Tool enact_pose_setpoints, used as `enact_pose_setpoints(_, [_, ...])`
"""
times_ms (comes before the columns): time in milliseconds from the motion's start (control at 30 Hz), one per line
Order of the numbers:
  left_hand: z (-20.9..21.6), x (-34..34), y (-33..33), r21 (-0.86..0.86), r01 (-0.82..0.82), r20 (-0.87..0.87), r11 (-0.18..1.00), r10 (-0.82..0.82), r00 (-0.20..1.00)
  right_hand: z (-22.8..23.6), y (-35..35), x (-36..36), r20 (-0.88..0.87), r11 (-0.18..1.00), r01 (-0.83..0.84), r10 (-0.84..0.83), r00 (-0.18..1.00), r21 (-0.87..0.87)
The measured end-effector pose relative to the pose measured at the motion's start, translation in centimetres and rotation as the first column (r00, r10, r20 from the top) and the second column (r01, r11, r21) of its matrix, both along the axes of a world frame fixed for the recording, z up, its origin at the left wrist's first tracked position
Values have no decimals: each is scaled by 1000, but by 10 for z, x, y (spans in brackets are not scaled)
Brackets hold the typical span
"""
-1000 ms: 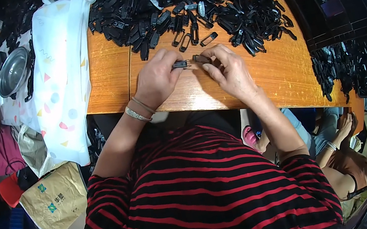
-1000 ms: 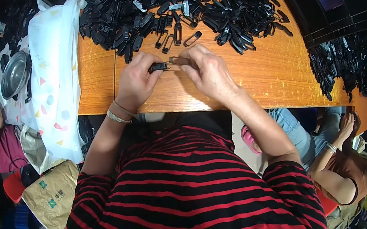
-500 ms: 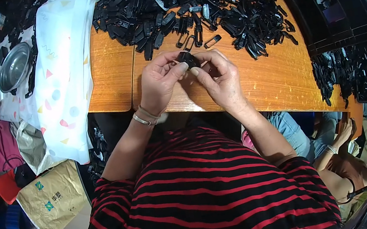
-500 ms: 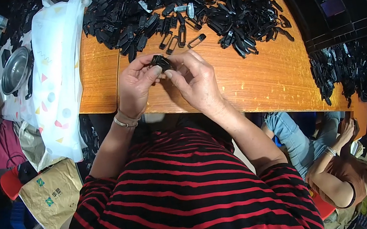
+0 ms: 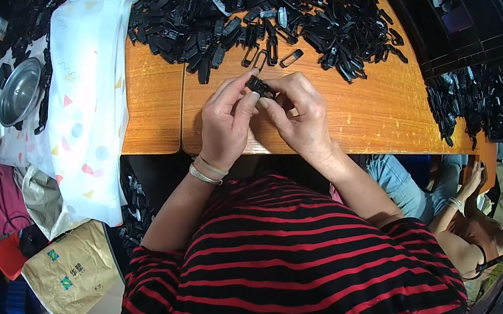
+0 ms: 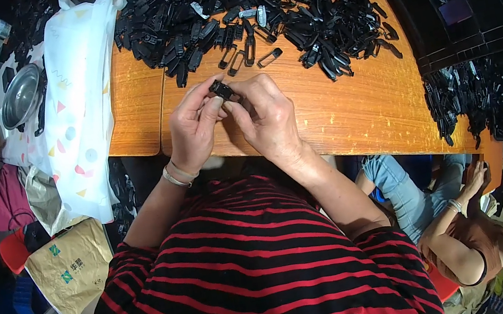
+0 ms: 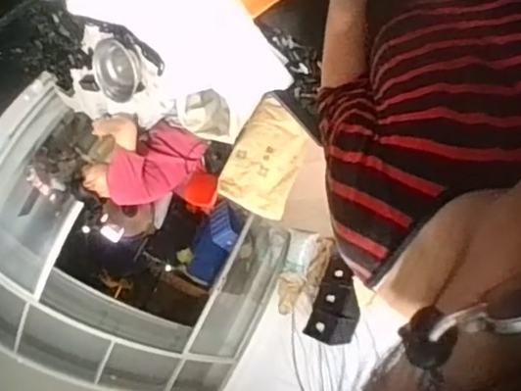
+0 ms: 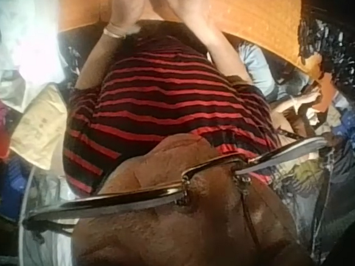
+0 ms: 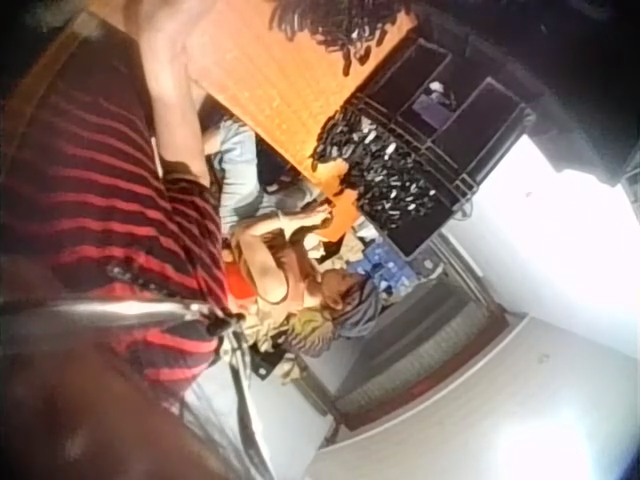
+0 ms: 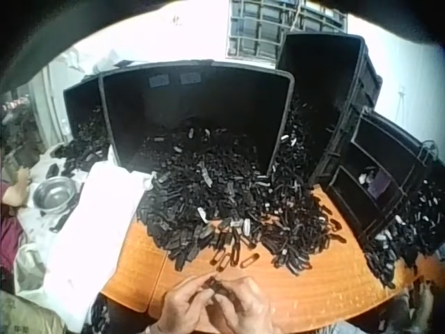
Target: Manually joining small black plastic components together on a workbench.
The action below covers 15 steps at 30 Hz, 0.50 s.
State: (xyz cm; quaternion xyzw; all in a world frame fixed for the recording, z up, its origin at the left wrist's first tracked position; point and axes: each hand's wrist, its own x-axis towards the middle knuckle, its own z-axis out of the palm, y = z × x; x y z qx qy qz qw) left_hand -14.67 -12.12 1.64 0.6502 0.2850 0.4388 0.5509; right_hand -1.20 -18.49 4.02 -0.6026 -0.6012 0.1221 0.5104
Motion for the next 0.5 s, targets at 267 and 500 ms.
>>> enact_pose_setpoints(267, [15, 4, -10, 204, -54, -118, 978, 79, 990, -12, -6, -4, 104, 996, 54, -62, 993, 78])
enact_pose_setpoints(500, [8, -1, -7, -116, 170, 79, 979, -162, 984, -16, -10, -16, -70, 987, -78, 69, 995, -138])
